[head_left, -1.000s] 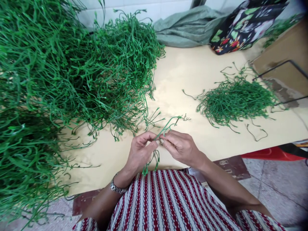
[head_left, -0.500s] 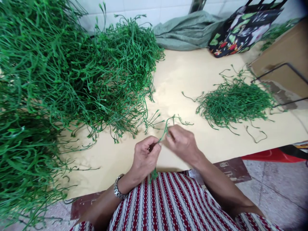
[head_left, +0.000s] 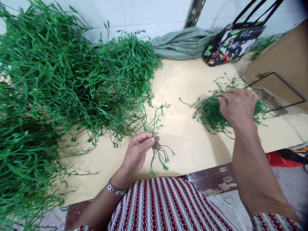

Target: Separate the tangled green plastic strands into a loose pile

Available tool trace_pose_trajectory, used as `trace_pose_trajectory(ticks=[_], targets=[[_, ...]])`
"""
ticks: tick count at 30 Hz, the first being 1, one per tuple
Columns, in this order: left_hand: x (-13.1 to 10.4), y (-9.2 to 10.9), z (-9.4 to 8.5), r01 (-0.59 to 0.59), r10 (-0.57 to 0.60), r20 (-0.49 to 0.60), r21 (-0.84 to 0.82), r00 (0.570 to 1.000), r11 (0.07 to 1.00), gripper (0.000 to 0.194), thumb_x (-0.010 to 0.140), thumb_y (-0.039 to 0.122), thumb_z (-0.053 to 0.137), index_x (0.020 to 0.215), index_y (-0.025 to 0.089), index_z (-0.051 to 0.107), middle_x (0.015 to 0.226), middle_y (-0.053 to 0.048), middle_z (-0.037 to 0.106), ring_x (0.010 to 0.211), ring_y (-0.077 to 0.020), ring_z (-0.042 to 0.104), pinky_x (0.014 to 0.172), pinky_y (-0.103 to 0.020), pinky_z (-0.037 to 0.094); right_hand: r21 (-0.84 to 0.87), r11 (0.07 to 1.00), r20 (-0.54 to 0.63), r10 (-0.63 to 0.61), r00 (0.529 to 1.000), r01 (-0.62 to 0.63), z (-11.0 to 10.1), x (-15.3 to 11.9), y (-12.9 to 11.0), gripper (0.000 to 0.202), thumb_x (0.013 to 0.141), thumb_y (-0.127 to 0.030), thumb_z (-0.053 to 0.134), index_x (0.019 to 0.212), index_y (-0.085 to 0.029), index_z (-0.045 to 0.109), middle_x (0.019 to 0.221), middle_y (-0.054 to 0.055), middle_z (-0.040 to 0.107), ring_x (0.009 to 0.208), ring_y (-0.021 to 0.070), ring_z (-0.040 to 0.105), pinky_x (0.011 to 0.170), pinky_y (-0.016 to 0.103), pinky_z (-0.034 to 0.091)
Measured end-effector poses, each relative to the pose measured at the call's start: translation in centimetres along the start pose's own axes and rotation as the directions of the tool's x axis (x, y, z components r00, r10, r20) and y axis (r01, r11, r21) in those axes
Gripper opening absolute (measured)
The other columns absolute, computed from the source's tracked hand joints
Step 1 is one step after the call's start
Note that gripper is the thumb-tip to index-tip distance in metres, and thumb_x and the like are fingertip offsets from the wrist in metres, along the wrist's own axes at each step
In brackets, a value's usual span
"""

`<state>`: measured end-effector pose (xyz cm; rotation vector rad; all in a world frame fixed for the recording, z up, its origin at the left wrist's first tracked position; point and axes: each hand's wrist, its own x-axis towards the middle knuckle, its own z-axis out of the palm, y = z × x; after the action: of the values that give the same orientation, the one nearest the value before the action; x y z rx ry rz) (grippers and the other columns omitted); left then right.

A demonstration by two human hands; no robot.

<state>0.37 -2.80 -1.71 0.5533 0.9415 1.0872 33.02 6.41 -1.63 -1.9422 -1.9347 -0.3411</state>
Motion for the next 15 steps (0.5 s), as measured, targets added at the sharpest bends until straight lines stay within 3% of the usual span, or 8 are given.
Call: trace_pose_trajectory(ticks=[3, 7, 11, 13, 15], targets=[[0.1, 0.1, -0.2, 0.01, -0.01, 0.031, -0.001, 0.999, 1.0, 0.009, 0.062, 0.019, 0.071, 0.067, 0.012, 0.068, 0.072, -0.002, 0.064, 0.057, -0.0133, 0.061, 0.061, -0.028, 0.047, -0.028, 1.0, 0.033, 0.014, 0.999, -0.013, 0.8, -0.2, 0.2, 0.029, 0.082, -0.029, 0.043, 0.099, -0.019, 0.065, 0.104, 0.012, 0.063, 0.099, 0.0337, 0.052, 0.079, 0.052, 0.036], [0.3, 0.0, -0.3, -0.056, 0.056, 0.018, 0.038, 0.998, 0.998, 0.007, 0.061, 0.014, 0.069, 0.068, 0.013, 0.068, 0.071, -0.001, 0.064, 0.054, -0.0117, 0.06, 0.061, -0.026, 0.047, -0.033, 0.999, -0.058, -0.043, 0.997, 0.041, -0.9, -1.1, -1.4, 0.038, 0.086, -0.023, 0.036, 0.118, -0.019, 0.055, 0.109, 0.012, 0.061, 0.101, 0.0312, 0.054, 0.082, 0.048, 0.04], [0.5, -0.2, 0.0, -0.13, 0.13, 0.007, 0.119, 0.992, 0.984, 0.01, 0.059, 0.009, 0.067, 0.068, 0.014, 0.067, 0.068, 0.0, 0.062, 0.055, -0.0101, 0.059, 0.058, -0.024, 0.047, 0.005, 0.999, -0.131, -0.046, 0.99, 0.047, -2.2, -1.1, -2.9, 0.03, 0.086, -0.022, 0.041, 0.105, -0.016, 0.063, 0.098, 0.014, 0.064, 0.094, 0.0296, 0.057, 0.08, 0.043, 0.043], [0.5, -0.3, 0.1, -0.171, 0.171, 0.016, 0.182, 0.985, 0.968, 0.012, 0.06, 0.007, 0.065, 0.069, 0.014, 0.066, 0.069, 0.001, 0.06, 0.056, -0.0087, 0.057, 0.057, -0.022, 0.046, 0.125, 0.991, -0.154, -0.034, 0.988, 0.054, -2.5, -1.4, -4.4, 0.023, 0.085, -0.022, 0.046, 0.093, -0.016, 0.066, 0.088, 0.013, 0.065, 0.085, 0.0265, 0.059, 0.073, 0.039, 0.045], [0.4, -0.5, 0.2, -0.225, 0.226, 0.026, 0.253, 0.974, 0.941, 0.012, 0.062, 0.006, 0.063, 0.07, 0.015, 0.065, 0.07, 0.001, 0.058, 0.057, -0.0081, 0.055, 0.057, -0.021, 0.046, 0.379, 0.917, -0.133, -0.077, 0.988, 0.122, -2.8, -2.3, -6.9, 0.017, 0.084, -0.023, 0.049, 0.085, -0.016, 0.065, 0.081, 0.01, 0.065, 0.076, 0.0207, 0.06, 0.067, 0.033, 0.045]])
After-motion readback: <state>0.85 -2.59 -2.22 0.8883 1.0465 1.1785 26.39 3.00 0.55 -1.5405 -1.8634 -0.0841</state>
